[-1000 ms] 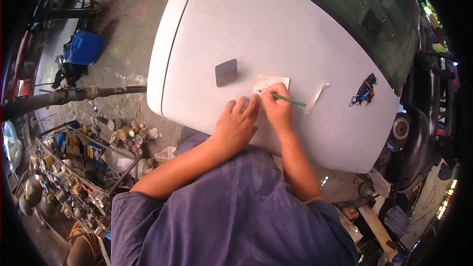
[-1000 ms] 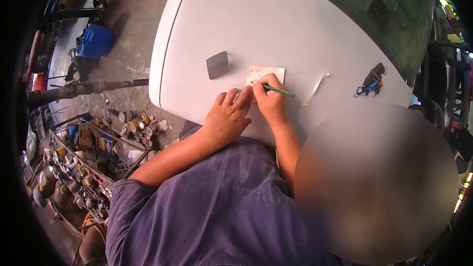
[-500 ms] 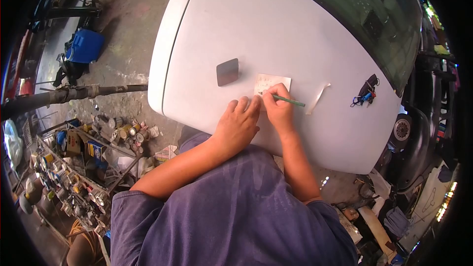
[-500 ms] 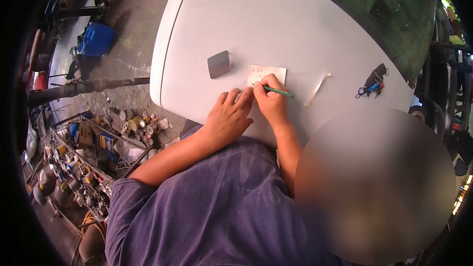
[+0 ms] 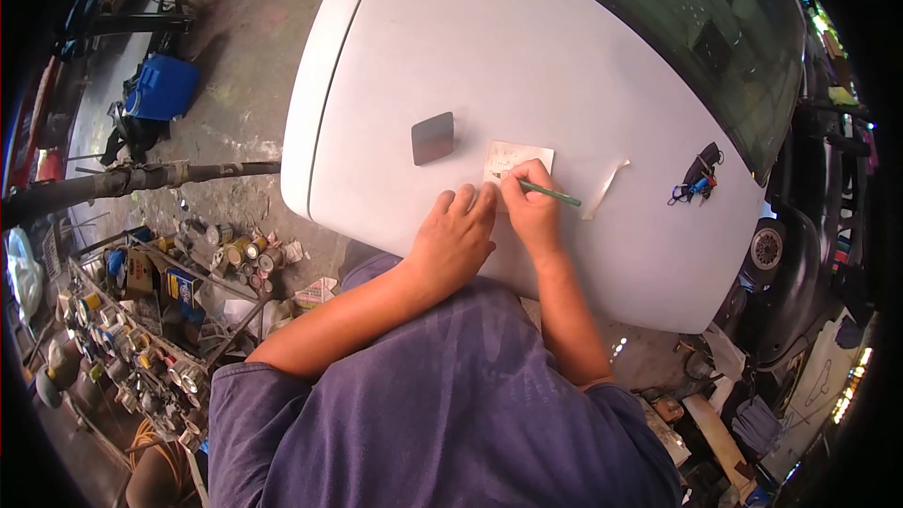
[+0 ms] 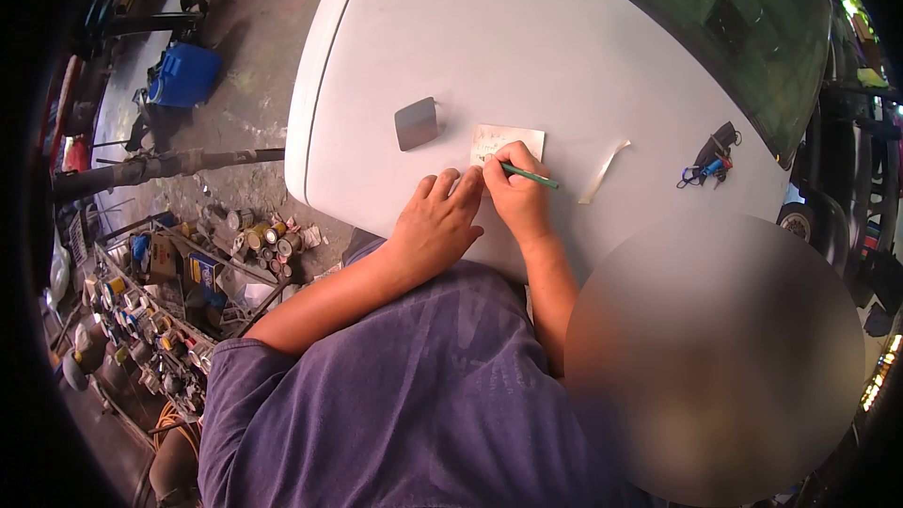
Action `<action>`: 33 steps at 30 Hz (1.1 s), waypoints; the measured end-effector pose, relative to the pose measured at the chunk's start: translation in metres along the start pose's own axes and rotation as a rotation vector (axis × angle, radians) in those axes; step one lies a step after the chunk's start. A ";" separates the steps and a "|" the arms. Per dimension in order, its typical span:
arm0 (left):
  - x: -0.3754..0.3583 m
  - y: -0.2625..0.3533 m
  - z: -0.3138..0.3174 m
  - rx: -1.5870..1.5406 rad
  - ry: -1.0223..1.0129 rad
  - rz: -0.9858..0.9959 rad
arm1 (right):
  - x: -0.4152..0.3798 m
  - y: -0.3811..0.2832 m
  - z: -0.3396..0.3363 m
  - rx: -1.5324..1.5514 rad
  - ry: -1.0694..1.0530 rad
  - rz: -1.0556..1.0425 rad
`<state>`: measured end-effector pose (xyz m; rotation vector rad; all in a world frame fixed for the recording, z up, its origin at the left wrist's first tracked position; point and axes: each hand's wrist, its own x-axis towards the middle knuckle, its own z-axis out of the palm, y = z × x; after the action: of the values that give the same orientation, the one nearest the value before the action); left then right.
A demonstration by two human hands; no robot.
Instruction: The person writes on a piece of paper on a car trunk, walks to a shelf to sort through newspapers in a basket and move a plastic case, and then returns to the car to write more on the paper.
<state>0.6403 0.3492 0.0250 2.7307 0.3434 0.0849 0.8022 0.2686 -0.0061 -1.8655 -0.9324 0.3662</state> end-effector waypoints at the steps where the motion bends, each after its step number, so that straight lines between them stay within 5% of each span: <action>1: 0.000 0.000 0.000 0.003 0.005 0.001 | -0.001 0.003 0.000 0.012 0.015 0.006; 5: 0.001 0.000 0.000 -0.007 -0.036 0.001 | -0.005 0.012 -0.006 0.337 0.082 0.279; 9: 0.001 0.002 -0.002 0.004 -0.072 0.007 | -0.001 -0.002 -0.006 0.128 0.051 0.038; 33: 0.001 0.002 -0.003 -0.005 -0.042 0.008 | -0.004 0.008 -0.005 -0.013 -0.014 -0.002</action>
<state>0.6415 0.3488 0.0288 2.7250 0.3201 0.0307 0.8062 0.2607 -0.0112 -1.8760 -0.9482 0.3725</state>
